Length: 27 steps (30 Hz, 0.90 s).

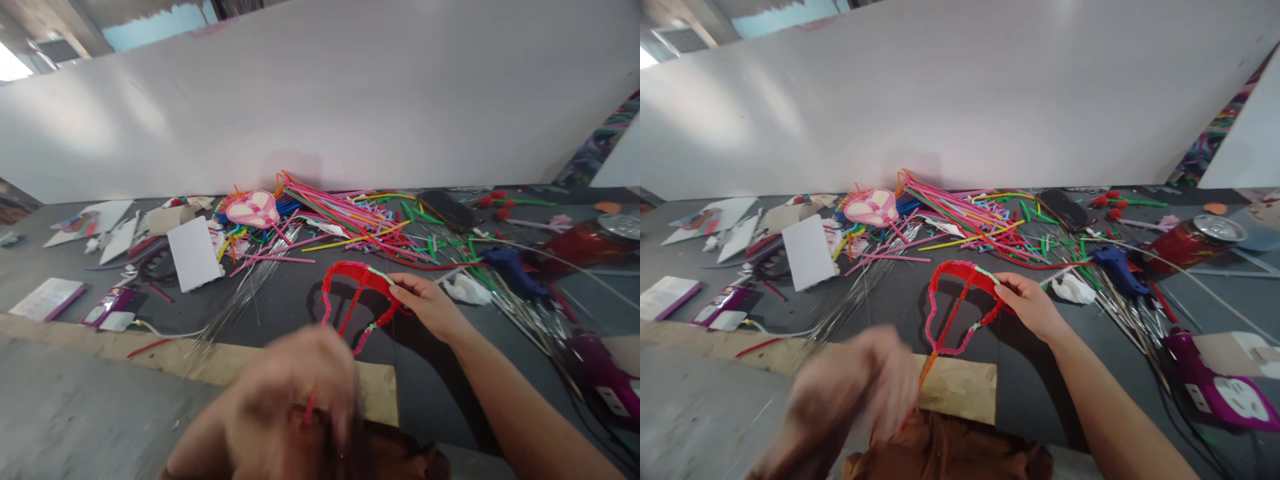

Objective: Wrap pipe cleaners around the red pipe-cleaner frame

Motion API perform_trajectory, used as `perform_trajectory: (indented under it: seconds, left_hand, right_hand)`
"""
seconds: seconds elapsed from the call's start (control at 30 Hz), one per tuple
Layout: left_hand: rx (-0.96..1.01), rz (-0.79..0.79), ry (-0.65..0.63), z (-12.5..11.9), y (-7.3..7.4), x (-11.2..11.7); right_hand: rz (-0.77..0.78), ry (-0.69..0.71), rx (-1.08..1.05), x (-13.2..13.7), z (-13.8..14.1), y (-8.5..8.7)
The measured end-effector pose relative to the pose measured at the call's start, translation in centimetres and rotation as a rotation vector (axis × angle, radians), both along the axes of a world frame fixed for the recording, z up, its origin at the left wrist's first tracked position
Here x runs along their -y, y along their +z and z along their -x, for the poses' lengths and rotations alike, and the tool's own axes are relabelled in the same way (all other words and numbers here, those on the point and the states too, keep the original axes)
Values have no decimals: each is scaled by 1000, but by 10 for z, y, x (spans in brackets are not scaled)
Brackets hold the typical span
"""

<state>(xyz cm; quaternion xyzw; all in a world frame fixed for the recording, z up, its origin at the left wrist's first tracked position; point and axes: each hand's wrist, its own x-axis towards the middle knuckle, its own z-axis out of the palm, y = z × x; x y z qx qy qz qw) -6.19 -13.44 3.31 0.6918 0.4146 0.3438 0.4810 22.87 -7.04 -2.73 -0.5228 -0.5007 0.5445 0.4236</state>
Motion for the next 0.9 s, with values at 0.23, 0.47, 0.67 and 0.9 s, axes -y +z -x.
perform_trajectory:
  seconds: [0.23, 0.47, 0.67, 0.9]
  left_hand:
    - [-34, 117, 103, -46, -21, -139]
    - [159, 552, 18, -59, -43, -140]
    - [263, 599, 39, -56, -44, -136]
    - [356, 637, 29, -35, -40, -145]
  right_hand:
    - [-48, -19, 72, 1, 4, 0]
    - [-63, -16, 170, 0, 10, 0]
    - [-66, -2, 297, -17, 22, 15]
    - [-207, 72, 530, -53, 33, 42]
